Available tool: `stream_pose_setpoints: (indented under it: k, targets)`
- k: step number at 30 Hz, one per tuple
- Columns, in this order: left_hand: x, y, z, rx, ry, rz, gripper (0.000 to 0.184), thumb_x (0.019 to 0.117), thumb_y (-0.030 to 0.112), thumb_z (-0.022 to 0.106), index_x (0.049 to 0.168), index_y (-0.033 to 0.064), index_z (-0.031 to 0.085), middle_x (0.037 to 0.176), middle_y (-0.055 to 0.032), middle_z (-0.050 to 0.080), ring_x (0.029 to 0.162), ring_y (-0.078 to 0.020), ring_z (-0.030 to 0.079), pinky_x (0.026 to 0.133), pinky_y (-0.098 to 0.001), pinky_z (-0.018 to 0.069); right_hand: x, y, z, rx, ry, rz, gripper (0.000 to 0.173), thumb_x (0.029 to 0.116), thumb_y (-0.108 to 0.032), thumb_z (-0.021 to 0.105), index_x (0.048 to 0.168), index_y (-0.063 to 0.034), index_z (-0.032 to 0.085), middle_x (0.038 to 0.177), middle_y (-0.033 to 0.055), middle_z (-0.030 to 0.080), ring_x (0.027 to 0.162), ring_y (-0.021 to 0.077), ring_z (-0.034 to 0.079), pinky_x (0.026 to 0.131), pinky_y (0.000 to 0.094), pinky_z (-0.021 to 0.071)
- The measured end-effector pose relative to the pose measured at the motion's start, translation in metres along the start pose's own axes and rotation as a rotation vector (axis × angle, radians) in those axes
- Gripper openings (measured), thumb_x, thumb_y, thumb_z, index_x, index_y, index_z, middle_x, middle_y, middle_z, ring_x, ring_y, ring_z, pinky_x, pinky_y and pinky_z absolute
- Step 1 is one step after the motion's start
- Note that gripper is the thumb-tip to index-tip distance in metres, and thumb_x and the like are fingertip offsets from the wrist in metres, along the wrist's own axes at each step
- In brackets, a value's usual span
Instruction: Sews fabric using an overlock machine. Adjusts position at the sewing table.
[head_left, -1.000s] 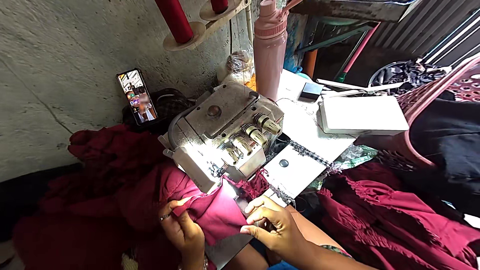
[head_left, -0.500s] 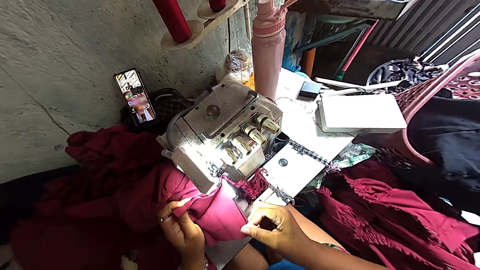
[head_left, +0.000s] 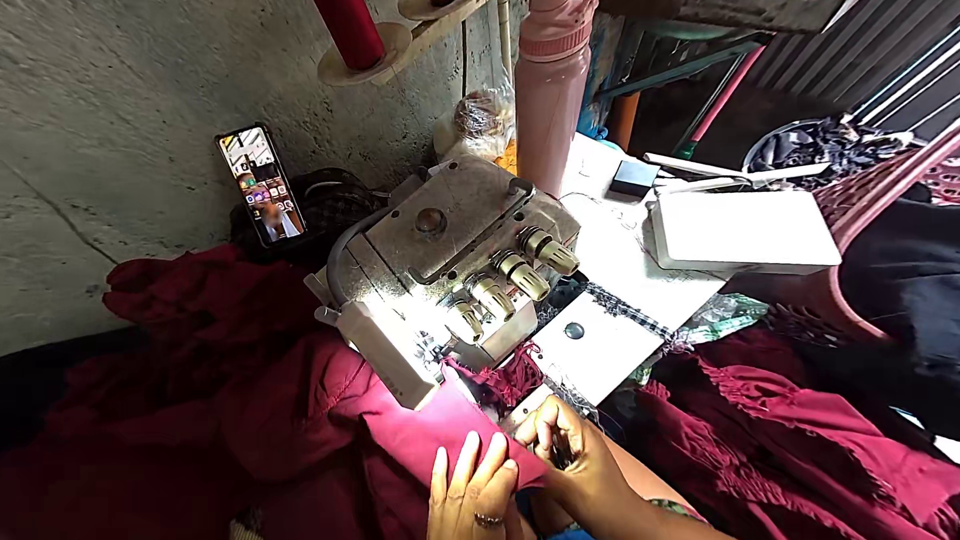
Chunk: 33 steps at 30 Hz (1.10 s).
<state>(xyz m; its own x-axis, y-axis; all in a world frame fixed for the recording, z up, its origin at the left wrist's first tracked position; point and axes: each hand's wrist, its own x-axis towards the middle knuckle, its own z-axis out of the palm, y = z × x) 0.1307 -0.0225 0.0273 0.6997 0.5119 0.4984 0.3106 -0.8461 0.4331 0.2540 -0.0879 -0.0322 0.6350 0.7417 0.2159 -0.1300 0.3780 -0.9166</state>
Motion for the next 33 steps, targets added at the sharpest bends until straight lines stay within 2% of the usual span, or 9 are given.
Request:
stream_pose_setpoints:
  k: [6,11,16,20,22,24,26,29,33]
  targets:
    - [0.012,-0.014,0.016,0.154,0.118,0.003,0.023,0.1066,0.019,0.047,0.099,0.0135,0.068,0.110,-0.0045,0.078,0.124,-0.0163,0.065,0.119,-0.0471,0.0322,0.024,0.002,0.011,-0.028,-0.001,-0.031,0.029,0.0821,-0.003,0.075,0.096,-0.0124,0.051,0.086,-0.0077,0.061,0.072,-0.0079,0.053,0.061,0.0073,0.0429]
    - [0.028,-0.054,0.010,0.025,0.179,0.124,0.020,0.1059,0.022,0.052,0.099,0.0149,0.070,0.108,-0.0005,0.078,0.119,-0.0106,0.067,0.114,-0.0383,0.0439,0.041,0.001,0.024,-0.005,0.044,-0.004,0.029,0.0805,-0.001,0.072,0.095,-0.0125,0.049,0.081,-0.0086,0.060,0.066,-0.0075,0.050,0.057,0.0077,0.0391]
    - [0.030,-0.076,-0.004,-0.036,0.088,0.188,0.019,0.1051,0.022,0.055,0.103,0.0158,0.072,0.113,0.0014,0.076,0.120,-0.0089,0.066,0.119,-0.0387,0.0386,0.045,-0.008,0.026,-0.003,0.078,0.036,0.034,0.0820,-0.002,0.076,0.096,-0.0124,0.048,0.078,-0.0080,0.063,0.063,-0.0062,0.054,0.055,0.0079,0.0416]
    - [0.030,-0.075,-0.002,-0.037,0.105,0.167,0.020,0.1047,0.022,0.054,0.100,0.0148,0.072,0.109,0.0010,0.077,0.118,-0.0086,0.067,0.119,-0.0377,0.0373,0.046,-0.008,0.024,-0.006,0.064,0.044,0.034,0.0812,-0.001,0.076,0.097,-0.0123,0.048,0.079,-0.0081,0.064,0.062,-0.0063,0.053,0.055,0.0081,0.0410]
    - [0.029,-0.073,-0.001,-0.031,0.114,0.159,0.019,0.1045,0.023,0.055,0.100,0.0151,0.072,0.109,0.0011,0.077,0.118,-0.0082,0.067,0.119,-0.0381,0.0371,0.046,-0.008,0.022,-0.039,0.051,0.043,0.029,0.0852,-0.005,0.074,0.098,-0.0123,0.049,0.079,-0.0087,0.063,0.063,-0.0062,0.054,0.055,0.0087,0.0430]
    - [0.029,-0.073,0.000,-0.008,0.119,0.179,0.018,0.1043,0.021,0.055,0.102,0.0154,0.072,0.112,0.0013,0.076,0.119,-0.0086,0.066,0.119,-0.0382,0.0366,0.044,-0.011,0.018,-0.115,0.004,0.054,0.022,0.0940,-0.018,0.069,0.104,-0.0120,0.051,0.077,-0.0104,0.060,0.061,-0.0072,0.052,0.054,0.0092,0.0437]
    - [0.029,-0.073,0.001,0.006,0.132,0.203,0.018,0.1043,0.020,0.054,0.103,0.0154,0.071,0.113,0.0013,0.076,0.120,-0.0095,0.066,0.119,-0.0378,0.0376,0.042,-0.017,0.016,-0.152,-0.065,0.088,0.030,0.0950,-0.031,0.070,0.109,-0.0128,0.051,0.074,-0.0128,0.058,0.059,-0.0077,0.050,0.052,0.0099,0.0409]
    - [0.026,-0.074,-0.001,-0.009,0.140,0.189,0.017,0.1035,0.022,0.057,0.105,0.0170,0.073,0.116,0.0017,0.074,0.123,-0.0126,0.063,0.116,-0.0362,0.0408,0.038,-0.021,0.020,-0.108,-0.039,0.061,0.032,0.0863,-0.011,0.074,0.106,-0.0118,0.050,0.077,-0.0100,0.061,0.062,-0.0056,0.056,0.056,0.0105,0.0488]
    - [0.022,-0.076,-0.005,-0.039,0.131,0.141,0.018,0.1033,0.023,0.057,0.101,0.0142,0.072,0.111,0.0007,0.075,0.124,-0.0127,0.063,0.115,-0.0325,0.0415,0.036,-0.022,0.018,-0.037,0.002,0.040,0.031,0.0863,-0.002,0.072,0.103,-0.0125,0.048,0.080,-0.0079,0.063,0.066,-0.0031,0.062,0.061,0.0130,0.0540]
